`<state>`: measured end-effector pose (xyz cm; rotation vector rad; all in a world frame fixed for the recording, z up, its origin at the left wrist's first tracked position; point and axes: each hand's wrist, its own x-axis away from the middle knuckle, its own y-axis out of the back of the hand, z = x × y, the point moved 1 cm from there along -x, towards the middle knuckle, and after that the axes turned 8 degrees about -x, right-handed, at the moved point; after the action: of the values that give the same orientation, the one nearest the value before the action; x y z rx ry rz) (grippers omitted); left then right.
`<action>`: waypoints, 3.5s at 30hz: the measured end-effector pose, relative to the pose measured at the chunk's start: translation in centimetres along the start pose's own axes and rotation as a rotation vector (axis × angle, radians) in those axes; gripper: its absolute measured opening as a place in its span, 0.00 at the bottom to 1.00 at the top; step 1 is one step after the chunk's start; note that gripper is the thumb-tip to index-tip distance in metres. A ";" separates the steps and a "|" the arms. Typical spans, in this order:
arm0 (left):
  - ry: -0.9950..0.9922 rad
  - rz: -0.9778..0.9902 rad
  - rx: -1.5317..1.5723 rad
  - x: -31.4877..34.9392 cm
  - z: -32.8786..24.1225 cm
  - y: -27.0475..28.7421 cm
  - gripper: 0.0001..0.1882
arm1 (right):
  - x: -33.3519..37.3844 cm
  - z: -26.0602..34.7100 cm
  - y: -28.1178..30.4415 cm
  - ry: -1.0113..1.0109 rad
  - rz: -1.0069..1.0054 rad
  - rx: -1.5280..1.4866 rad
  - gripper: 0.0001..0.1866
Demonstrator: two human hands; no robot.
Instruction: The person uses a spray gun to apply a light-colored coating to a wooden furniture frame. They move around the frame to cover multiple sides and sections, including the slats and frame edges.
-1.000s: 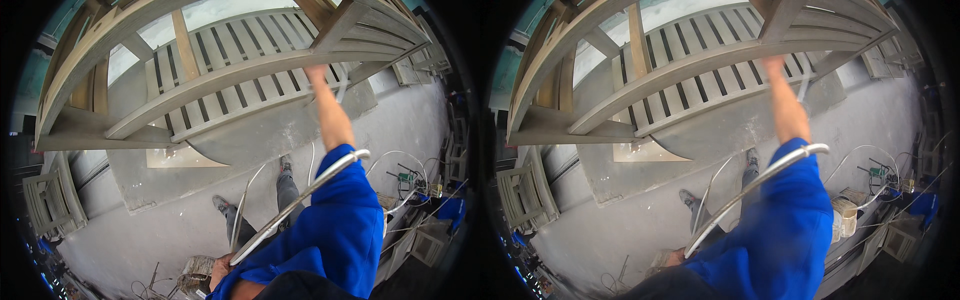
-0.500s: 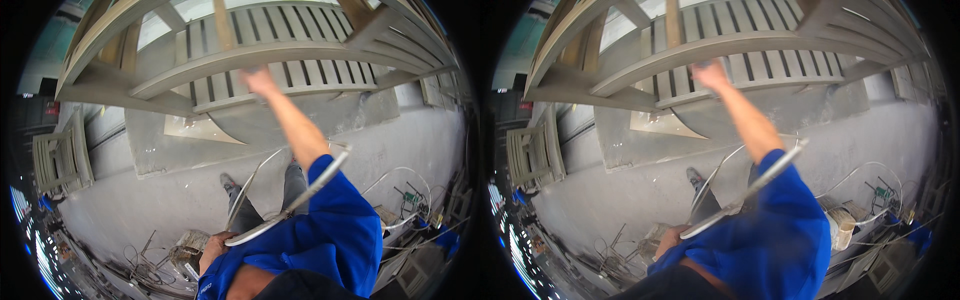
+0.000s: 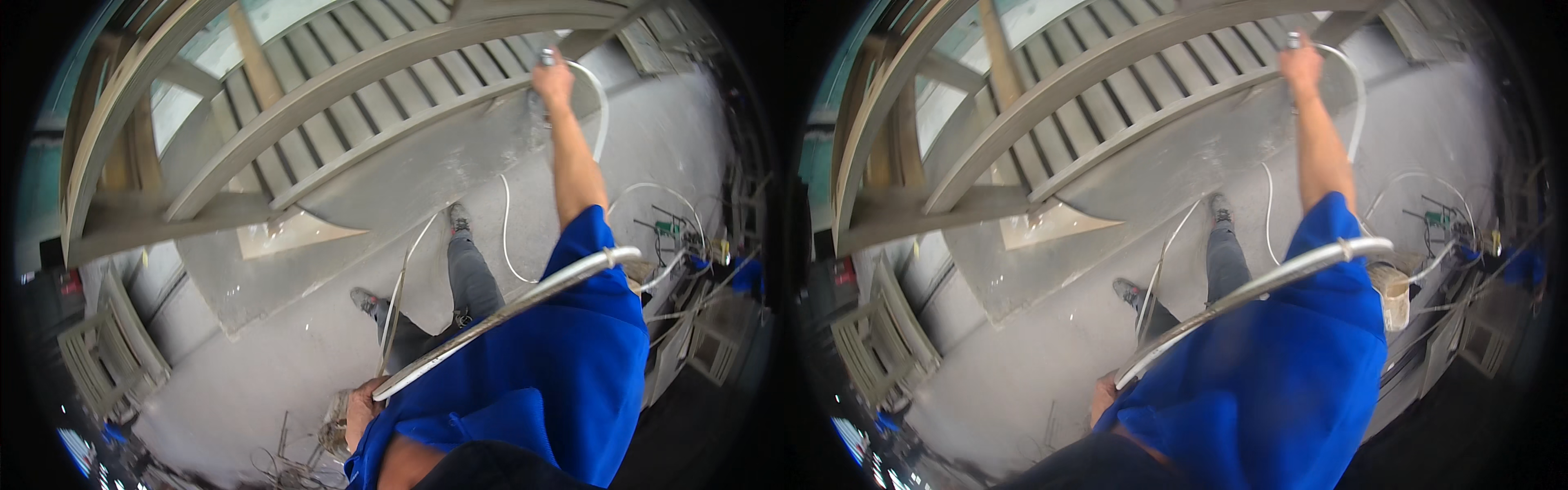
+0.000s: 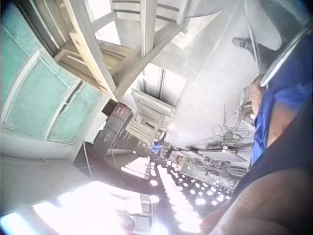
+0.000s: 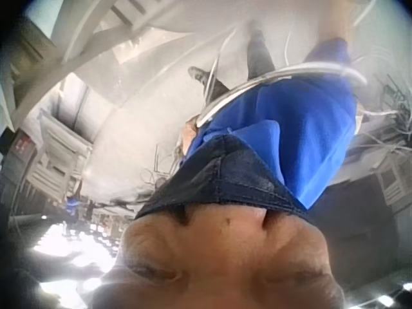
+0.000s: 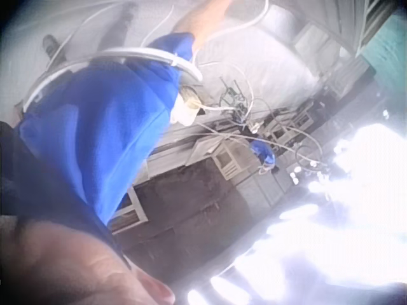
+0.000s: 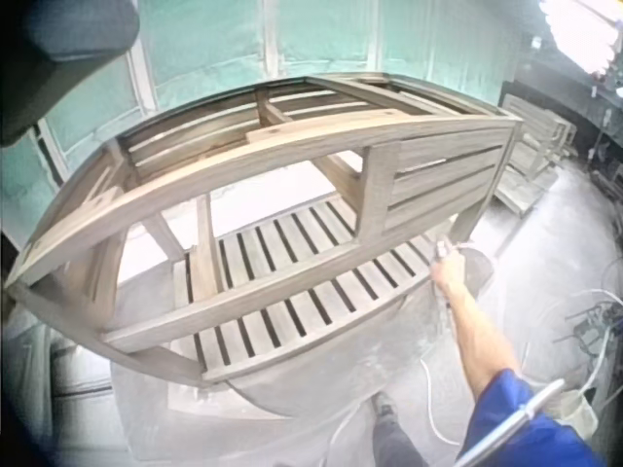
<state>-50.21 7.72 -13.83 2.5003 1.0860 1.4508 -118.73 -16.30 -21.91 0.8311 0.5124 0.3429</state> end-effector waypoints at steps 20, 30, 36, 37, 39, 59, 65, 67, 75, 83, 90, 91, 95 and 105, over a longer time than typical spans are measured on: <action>0.025 -0.003 0.125 3.5 0.3 1.8 0.18 | 24.8 20.4 -6.7 -0.036 0.804 -0.524 0.31; -0.212 0.050 -0.269 -0.5 -2.9 2.7 0.18 | 4.1 -3.9 7.9 0.017 0.061 0.055 0.36; -0.186 0.030 -0.178 0.6 -1.5 2.4 0.19 | 11.1 -0.5 6.4 -0.002 0.295 -0.288 0.31; -0.172 0.033 -0.178 1.0 -0.7 2.8 0.19 | 14.0 1.0 5.2 0.083 0.342 -0.386 0.31; -0.185 0.021 -0.168 1.8 1.2 4.1 0.19 | 21.1 4.4 2.6 0.164 0.489 -0.564 0.30; -0.176 0.175 -0.425 0.7 0.9 7.3 0.14 | 32.2 -5.5 1.3 -0.095 0.226 -0.729 0.29; -0.094 0.247 -0.447 -1.6 -1.7 5.9 0.16 | 21.0 -12.3 7.7 -0.174 -0.093 -0.585 0.30; -0.070 0.219 -0.580 -1.8 -2.5 5.6 0.16 | 18.9 -12.7 9.3 -0.236 -0.185 -0.565 0.30; -0.157 0.186 -0.646 0.7 -5.6 5.0 0.19 | 19.6 -5.7 7.1 -0.075 0.250 -0.569 0.31; -0.092 0.175 -0.446 1.0 -2.9 5.8 0.19 | 37.0 9.8 -0.9 0.127 0.859 -1.037 0.32; -0.120 0.150 -0.656 0.2 -2.6 7.4 0.18 | 38.0 5.3 -0.9 -0.158 0.739 -0.947 0.31; -0.127 0.147 -0.618 -0.2 -2.7 7.4 0.18 | 36.1 3.2 -0.5 -0.217 0.620 -0.873 0.31; -0.110 0.189 -0.627 -1.6 -3.2 6.8 0.18 | 26.9 -6.4 3.6 -0.330 -0.060 -0.823 0.32; -0.131 0.236 -0.725 -3.7 -8.0 5.4 0.19 | 14.1 -10.5 8.5 -0.928 -0.594 -1.598 0.23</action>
<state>-54.64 -0.81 -10.11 2.1736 0.1738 1.3696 -113.67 2.25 -25.42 -0.7523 -0.4461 -0.2424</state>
